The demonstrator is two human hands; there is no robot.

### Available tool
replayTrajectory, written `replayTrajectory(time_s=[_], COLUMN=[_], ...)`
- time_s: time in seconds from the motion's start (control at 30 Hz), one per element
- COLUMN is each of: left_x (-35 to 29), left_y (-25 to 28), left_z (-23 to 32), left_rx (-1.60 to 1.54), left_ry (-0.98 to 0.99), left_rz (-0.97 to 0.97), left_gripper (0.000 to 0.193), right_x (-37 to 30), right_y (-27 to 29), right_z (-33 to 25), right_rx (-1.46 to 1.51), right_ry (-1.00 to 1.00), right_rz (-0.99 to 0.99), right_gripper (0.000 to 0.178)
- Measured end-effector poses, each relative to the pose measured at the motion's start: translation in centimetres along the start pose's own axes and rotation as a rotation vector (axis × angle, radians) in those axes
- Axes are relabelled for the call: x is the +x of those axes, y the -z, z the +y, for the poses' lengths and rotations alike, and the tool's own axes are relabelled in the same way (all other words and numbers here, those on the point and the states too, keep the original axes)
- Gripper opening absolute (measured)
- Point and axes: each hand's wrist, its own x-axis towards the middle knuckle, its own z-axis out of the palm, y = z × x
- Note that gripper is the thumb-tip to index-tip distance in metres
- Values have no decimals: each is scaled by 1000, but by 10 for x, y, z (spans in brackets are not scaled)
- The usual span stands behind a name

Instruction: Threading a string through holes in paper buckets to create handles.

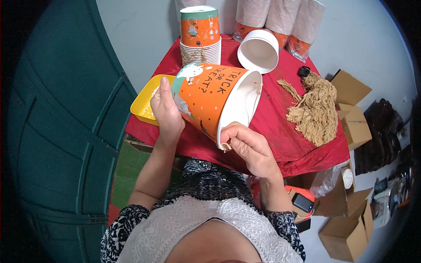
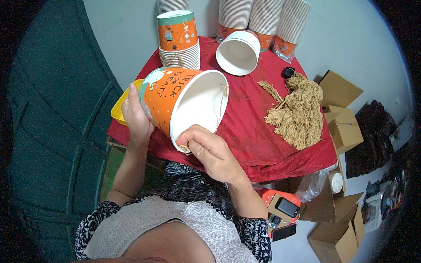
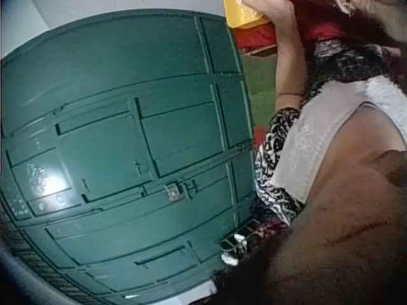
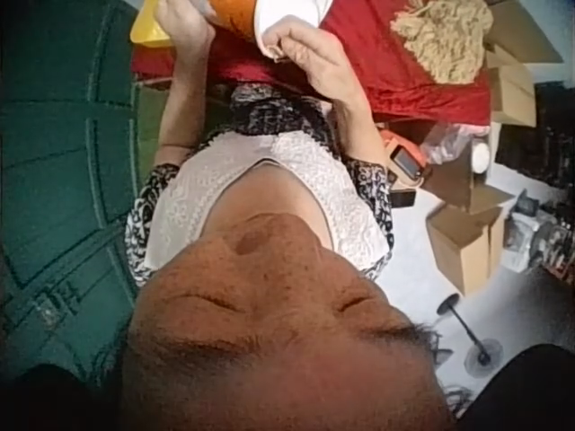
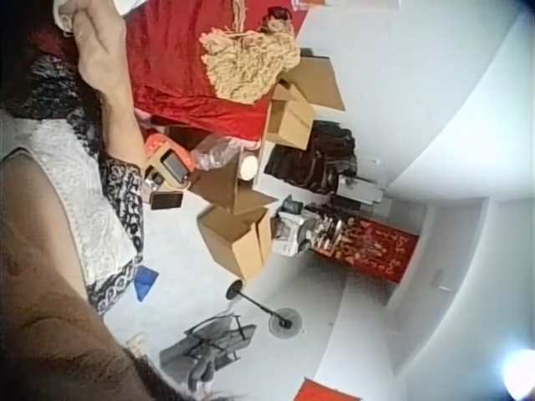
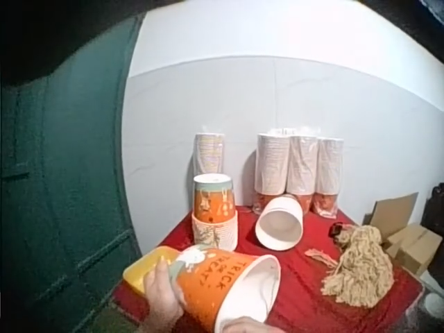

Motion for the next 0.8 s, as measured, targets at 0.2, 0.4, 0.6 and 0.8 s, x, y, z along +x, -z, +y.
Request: replayTrajectory(time_s=[0.2, 0.4, 0.6, 0.8], left_x=[-2, -3, -9, -8], left_y=[3, -6, -18, -2], left_z=[-2, 6, 16, 9], left_rx=[22, 13, 27, 29], left_ry=[-4, -57, -52, -46], left_rz=[48, 119, 176, 54], left_gripper=[42, 41, 41, 39], right_x=[-1, 1, -2, -5], right_y=[0, -7, -8, -2], right_z=[2, 0, -4, -2], right_rx=[46, -217, -224, -229], right_ry=[-35, 86, 73, 120], right_rz=[31, 107, 123, 71], right_gripper=[13, 12, 11, 14])
